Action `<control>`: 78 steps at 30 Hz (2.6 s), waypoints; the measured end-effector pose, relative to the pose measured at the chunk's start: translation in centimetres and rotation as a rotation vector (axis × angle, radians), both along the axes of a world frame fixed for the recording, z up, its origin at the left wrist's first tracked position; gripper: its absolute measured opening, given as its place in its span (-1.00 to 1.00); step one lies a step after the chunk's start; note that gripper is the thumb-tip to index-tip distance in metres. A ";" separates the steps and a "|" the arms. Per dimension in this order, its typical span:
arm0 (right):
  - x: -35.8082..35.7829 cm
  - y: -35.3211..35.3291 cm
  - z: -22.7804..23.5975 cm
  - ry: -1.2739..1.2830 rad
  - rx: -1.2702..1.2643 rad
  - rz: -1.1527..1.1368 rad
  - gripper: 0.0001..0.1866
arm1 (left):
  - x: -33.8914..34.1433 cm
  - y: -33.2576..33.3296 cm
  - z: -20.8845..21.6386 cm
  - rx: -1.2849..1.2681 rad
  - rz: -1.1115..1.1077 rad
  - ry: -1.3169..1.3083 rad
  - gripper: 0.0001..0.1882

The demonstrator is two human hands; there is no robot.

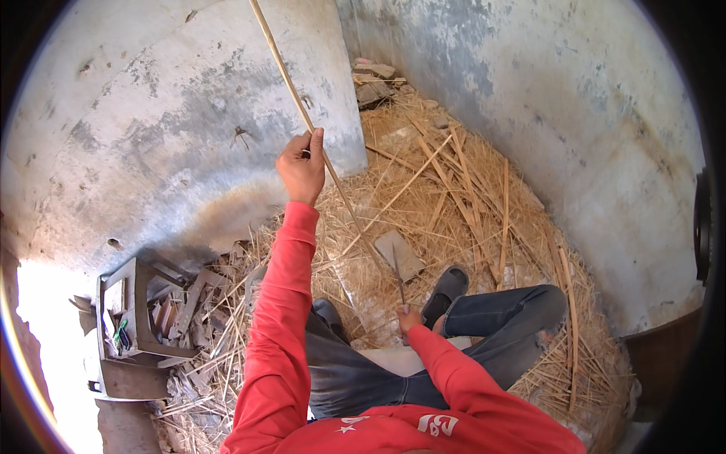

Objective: The person is shaving a thin wooden strip with a green-handled tool, peeling off long thin shavings.

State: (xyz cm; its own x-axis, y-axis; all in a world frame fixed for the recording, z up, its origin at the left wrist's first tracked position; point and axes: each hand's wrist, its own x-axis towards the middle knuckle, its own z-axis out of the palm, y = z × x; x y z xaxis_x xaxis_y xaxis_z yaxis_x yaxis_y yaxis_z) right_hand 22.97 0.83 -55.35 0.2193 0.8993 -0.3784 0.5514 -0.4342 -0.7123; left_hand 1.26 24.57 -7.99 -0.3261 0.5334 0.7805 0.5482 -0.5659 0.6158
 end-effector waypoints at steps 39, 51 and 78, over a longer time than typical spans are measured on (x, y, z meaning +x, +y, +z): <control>10.3 0.9 25.1 -0.183 -0.056 0.045 -0.47 | 5.0 5.0 -14.0 -0.208 -0.576 -0.468 -0.51; 0.5 2.5 31.1 0.730 0.091 -0.227 -0.63 | 6.9 4.1 -13.5 -0.192 -0.550 -0.537 -0.47; -0.2 2.4 20.0 0.313 0.323 0.025 -0.66 | 8.8 4.8 -15.4 -0.016 -0.369 -0.662 -0.43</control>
